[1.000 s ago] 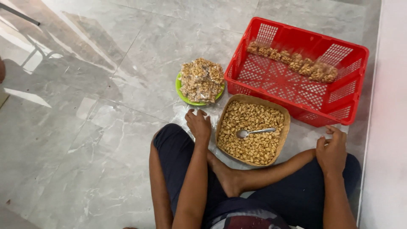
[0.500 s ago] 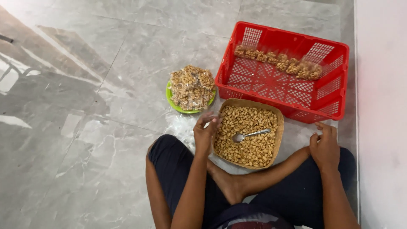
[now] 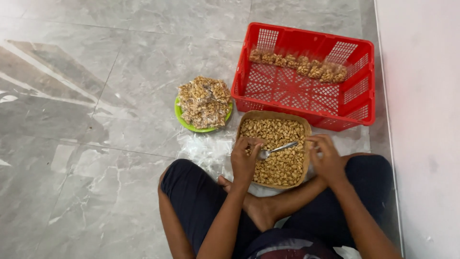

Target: Bagging loose peanuts into small plastic bags and placing them in a storage crate.

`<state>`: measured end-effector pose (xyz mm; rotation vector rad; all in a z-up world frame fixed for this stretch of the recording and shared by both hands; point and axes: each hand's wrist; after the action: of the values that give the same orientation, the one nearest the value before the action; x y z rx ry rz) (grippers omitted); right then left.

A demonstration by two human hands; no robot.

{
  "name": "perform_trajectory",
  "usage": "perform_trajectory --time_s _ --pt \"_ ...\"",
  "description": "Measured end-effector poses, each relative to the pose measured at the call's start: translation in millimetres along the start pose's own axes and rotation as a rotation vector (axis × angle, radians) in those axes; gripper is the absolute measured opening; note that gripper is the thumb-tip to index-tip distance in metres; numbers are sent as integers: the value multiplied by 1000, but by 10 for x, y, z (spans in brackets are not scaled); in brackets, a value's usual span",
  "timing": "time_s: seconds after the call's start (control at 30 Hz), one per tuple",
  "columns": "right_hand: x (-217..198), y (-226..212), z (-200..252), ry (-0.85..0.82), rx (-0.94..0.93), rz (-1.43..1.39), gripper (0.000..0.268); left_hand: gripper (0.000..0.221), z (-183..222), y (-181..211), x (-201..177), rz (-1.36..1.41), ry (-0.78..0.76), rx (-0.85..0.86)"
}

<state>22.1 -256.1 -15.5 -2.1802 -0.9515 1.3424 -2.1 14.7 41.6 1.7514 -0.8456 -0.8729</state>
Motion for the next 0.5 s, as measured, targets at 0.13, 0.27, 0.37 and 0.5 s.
perform_trajectory --time_s 0.13,0.27,0.37,0.5 --pt "116 -893 -145 10 -111 -144 31 15 42 -95 40 -87 -8 85" --pt "234 -1238 -238 35 -301 34 23 16 42 -106 38 -175 0 190" --pt "297 -1313 -280 20 -302 78 17 17 29 -77 43 -211 7 266" --pt "329 -1368 -273 24 -250 137 11 15 19 -47 45 -263 2 370"
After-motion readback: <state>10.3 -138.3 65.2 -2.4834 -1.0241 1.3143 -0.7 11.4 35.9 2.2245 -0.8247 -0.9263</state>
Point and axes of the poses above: each hand's wrist, its own z-axis away from the middle knuckle, its own x-axis out of the palm, y = z × x, and after that the axes turned 10 degrees about y, right-handed
